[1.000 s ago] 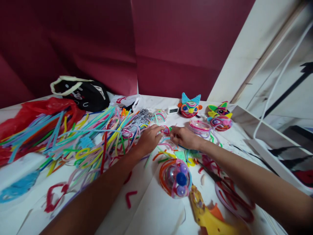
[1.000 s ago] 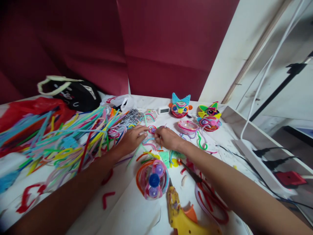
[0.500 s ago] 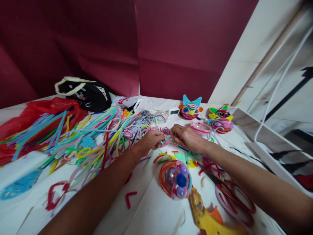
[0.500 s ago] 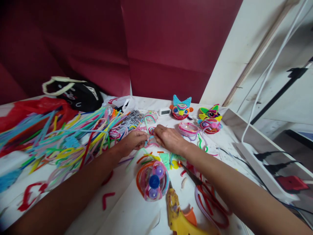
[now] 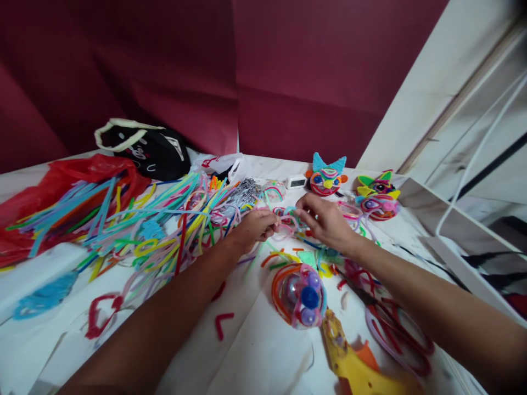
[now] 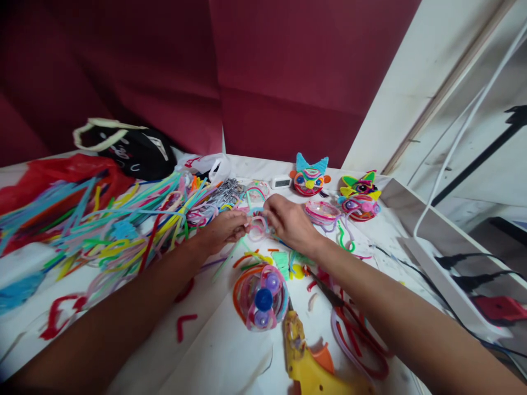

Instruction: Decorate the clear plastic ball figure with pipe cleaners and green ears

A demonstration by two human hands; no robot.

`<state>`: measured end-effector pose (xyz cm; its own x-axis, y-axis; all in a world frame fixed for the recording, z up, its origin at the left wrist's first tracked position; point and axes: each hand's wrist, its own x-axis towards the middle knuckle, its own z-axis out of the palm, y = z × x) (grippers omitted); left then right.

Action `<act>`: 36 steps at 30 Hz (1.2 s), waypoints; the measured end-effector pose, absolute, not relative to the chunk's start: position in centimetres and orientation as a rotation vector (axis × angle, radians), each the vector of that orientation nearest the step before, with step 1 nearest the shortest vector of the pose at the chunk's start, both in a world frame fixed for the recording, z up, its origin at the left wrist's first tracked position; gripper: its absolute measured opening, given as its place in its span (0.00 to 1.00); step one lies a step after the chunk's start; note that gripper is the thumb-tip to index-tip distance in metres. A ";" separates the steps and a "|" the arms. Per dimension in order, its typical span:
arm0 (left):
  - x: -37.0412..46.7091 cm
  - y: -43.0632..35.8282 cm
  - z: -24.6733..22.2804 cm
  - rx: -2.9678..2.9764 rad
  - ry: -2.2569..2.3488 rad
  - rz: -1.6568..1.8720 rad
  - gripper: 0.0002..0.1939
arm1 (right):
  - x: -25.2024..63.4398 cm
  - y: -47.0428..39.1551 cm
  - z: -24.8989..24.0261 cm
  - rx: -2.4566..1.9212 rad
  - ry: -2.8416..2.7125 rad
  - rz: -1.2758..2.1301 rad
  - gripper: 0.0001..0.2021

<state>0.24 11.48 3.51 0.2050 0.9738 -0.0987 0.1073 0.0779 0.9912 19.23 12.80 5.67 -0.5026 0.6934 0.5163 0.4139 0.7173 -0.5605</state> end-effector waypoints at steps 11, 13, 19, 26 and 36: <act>-0.4 11.8 2.2 1.595 1.360 1.136 0.11 | 22.8 15.9 8.4 -0.912 -1.345 0.831 0.17; -0.4 11.8 2.3 1.631 1.395 1.183 0.10 | 22.9 15.1 8.2 -0.938 -1.338 0.900 0.16; 0.6 10.7 3.9 1.635 1.332 1.227 0.07 | 20.9 12.3 6.9 -0.903 -1.382 1.137 0.20; 2.0 8.4 5.8 1.517 1.065 0.953 0.19 | 20.0 10.5 7.3 -0.844 -1.455 1.238 0.18; 2.1 7.8 6.6 1.490 1.069 1.185 0.09 | 21.0 9.1 7.4 -0.865 -1.527 1.269 0.20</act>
